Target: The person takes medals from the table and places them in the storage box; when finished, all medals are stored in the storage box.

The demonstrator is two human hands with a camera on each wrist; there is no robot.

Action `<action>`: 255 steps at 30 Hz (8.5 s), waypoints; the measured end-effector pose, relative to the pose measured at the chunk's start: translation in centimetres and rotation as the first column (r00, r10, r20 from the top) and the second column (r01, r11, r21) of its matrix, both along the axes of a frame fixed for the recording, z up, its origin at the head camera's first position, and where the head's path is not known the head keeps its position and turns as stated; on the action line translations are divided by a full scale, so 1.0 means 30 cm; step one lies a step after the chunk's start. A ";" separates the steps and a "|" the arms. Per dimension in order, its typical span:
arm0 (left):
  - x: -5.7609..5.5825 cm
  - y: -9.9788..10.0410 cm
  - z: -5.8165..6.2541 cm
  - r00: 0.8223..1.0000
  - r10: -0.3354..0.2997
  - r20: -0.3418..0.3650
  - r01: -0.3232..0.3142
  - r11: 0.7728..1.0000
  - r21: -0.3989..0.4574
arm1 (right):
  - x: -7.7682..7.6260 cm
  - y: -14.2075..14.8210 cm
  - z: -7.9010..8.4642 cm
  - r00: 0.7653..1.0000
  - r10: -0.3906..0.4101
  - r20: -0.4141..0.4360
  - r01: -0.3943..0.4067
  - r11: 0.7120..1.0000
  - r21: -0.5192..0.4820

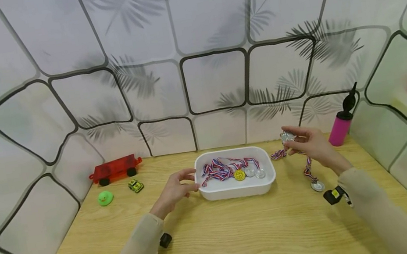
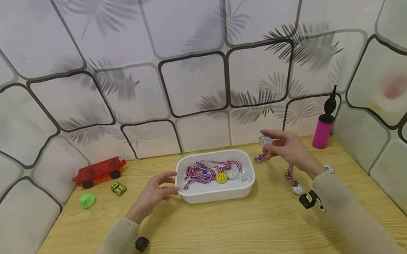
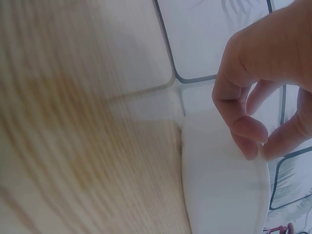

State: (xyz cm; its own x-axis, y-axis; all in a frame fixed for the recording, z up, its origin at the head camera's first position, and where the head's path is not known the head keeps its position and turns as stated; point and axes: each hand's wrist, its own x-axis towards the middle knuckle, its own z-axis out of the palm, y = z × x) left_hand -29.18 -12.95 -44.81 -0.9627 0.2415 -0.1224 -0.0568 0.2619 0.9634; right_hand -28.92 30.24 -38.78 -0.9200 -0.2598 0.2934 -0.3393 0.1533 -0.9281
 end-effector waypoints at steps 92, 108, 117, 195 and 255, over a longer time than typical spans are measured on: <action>0.003 -0.001 0.006 1.000 -0.007 0.000 0.007 1.000 -0.013 | -0.194 -0.467 0.129 0.985 0.141 0.099 -0.160 0.960 0.228; 0.008 0.001 0.006 1.000 0.001 -0.004 -0.001 1.000 -0.018 | -0.223 -0.618 -0.008 0.955 0.195 0.224 -0.237 0.955 0.180; 0.005 -0.002 0.003 1.000 -0.009 -0.008 0.009 1.000 -0.003 | -0.231 -0.686 -0.099 0.936 0.188 0.298 -0.247 0.953 0.175; 0.013 0.002 -0.013 1.000 -0.017 -0.010 0.017 0.998 0.066 | -0.130 -0.520 -0.107 0.945 0.247 0.215 -0.313 0.873 0.373; 0.004 0.005 -0.020 1.000 -0.003 0.014 0.001 0.995 0.103 | 0.127 0.287 -0.190 0.953 -0.001 0.303 -0.141 0.883 0.447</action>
